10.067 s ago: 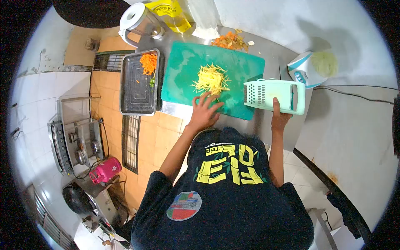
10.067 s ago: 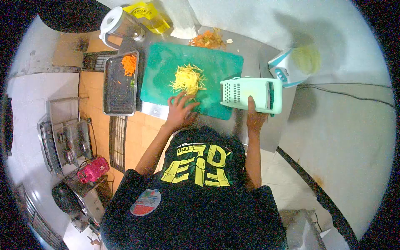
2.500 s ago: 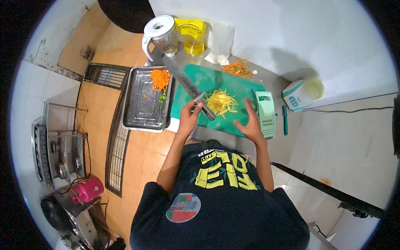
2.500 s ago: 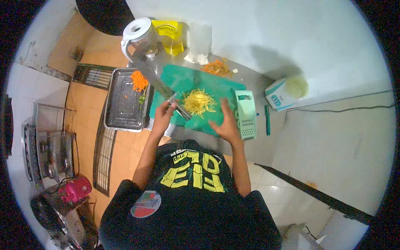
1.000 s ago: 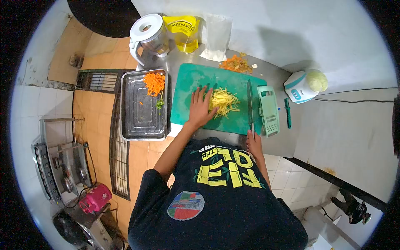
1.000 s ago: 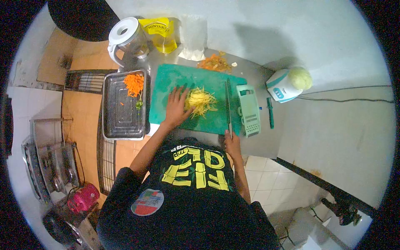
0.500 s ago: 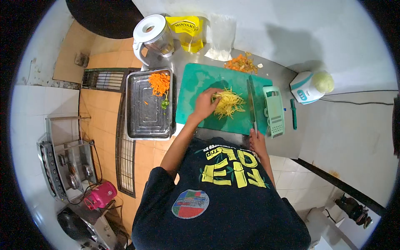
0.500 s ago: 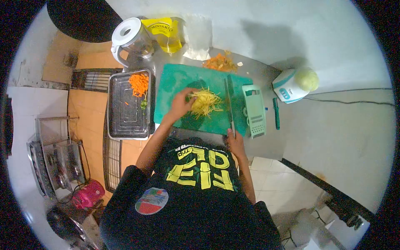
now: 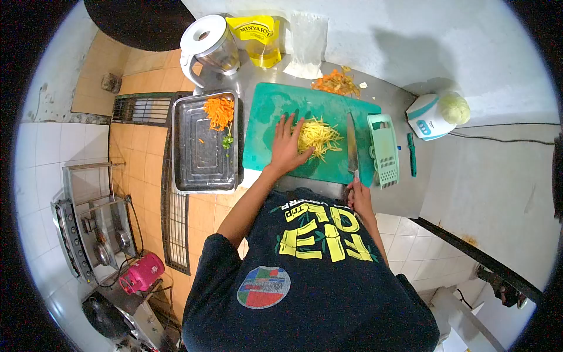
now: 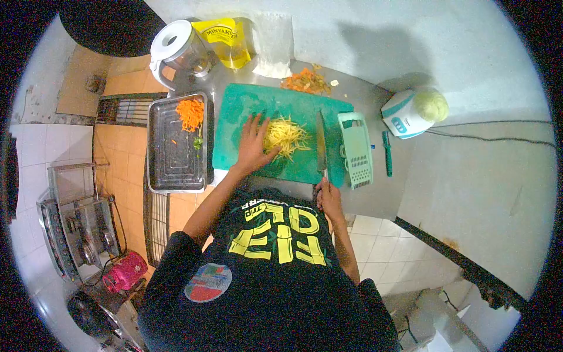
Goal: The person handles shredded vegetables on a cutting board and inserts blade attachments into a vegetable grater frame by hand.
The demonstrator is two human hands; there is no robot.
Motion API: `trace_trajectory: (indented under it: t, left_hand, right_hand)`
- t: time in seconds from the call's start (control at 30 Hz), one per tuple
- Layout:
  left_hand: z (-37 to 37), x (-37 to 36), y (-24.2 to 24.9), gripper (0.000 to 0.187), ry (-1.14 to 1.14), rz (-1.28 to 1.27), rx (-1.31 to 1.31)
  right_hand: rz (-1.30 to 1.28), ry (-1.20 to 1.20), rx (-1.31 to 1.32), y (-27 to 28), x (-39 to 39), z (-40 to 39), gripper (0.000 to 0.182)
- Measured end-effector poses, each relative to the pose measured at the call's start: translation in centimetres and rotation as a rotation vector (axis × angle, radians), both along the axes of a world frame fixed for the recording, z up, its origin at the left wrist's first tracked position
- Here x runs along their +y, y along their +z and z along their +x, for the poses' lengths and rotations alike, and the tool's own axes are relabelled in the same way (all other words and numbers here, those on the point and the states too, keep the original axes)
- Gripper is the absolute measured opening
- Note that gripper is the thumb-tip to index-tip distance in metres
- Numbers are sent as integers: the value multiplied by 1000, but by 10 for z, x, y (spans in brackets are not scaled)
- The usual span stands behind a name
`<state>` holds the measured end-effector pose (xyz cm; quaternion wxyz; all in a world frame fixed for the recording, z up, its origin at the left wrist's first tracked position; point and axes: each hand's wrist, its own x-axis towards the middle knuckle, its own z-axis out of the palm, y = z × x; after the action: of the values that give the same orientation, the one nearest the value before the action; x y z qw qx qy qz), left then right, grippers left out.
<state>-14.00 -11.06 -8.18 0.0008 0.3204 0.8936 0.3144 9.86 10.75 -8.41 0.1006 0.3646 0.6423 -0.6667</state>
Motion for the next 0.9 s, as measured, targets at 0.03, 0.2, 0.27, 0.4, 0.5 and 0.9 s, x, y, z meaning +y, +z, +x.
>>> trace_trajectory:
  t: [0.03, 0.2, 0.27, 0.4, 0.5, 0.9]
  left_hand:
    - [0, 2, -1, 90, -9, -9, 4]
    - [2, 12, -4, 94, -68, -34, 23]
    - [2, 15, -7, 95, -94, -36, 40]
    - [6, 20, -12, 95, -103, -32, 65]
    - [7, 23, -14, 95, -115, -25, 73]
    - [7, 29, -16, 88, -140, -41, 81]
  right_hand:
    - [39, -15, 17, 2, -3, -2, 43]
    - [152, -29, 22, 2, -8, 0, 30]
    - [151, -21, 22, 0, -8, 1, 29]
    - [161, 40, -1, 5, -10, -3, 29]
    - [196, 103, 20, 6, -10, -5, 29]
    - [340, 316, 4, 0, -10, -28, 32]
